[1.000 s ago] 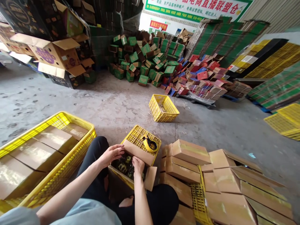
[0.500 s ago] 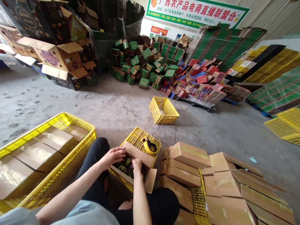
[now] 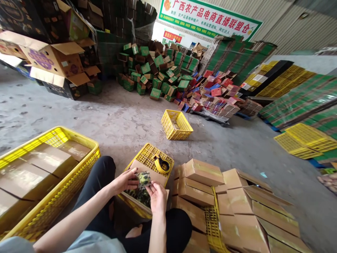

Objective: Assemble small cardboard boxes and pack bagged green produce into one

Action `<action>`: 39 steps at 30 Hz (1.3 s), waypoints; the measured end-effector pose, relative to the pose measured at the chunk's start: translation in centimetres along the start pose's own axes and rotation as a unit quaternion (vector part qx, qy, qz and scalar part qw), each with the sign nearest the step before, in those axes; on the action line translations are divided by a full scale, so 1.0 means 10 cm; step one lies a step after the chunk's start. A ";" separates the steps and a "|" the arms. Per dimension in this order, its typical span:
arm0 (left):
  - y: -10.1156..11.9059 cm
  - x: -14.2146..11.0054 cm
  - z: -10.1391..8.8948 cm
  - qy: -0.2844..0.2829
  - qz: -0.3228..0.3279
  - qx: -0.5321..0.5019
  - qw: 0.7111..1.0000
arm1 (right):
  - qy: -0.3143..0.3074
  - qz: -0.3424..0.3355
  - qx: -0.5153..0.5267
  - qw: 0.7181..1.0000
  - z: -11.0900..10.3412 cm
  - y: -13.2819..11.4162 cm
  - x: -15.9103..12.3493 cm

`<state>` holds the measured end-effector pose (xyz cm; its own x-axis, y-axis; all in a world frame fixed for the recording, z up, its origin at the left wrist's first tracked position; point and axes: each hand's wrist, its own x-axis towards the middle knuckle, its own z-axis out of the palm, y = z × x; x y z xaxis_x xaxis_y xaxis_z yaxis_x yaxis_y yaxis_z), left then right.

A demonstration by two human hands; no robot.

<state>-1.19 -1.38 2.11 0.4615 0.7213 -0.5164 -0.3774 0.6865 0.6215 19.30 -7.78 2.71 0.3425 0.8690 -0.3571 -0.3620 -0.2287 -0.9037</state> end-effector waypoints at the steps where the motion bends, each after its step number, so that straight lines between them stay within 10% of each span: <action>1: -0.01 -0.01 0.05 -0.029 -0.008 0.001 1.000 | -0.009 -0.015 0.018 1.000 0.03 -0.04 -0.05; 15: 0.17 -0.16 0.22 -0.110 0.066 -0.037 0.991 | 0.040 -0.055 0.016 0.998 0.37 -0.16 -0.50; 24: 0.09 -0.08 0.31 -0.027 0.087 -0.051 0.995 | 0.113 -0.141 -0.049 0.982 0.33 -0.15 -0.47; 39: 0.22 -0.16 0.43 -0.037 0.087 -0.025 0.995 | 0.066 -0.069 0.018 0.995 0.28 -0.29 -0.46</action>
<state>0.67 -1.38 6.83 0.4436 0.8218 -0.3576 -0.4949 0.5573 0.6667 16.35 -9.85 7.63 0.5006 0.8254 -0.2611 -0.3335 -0.0944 -0.9380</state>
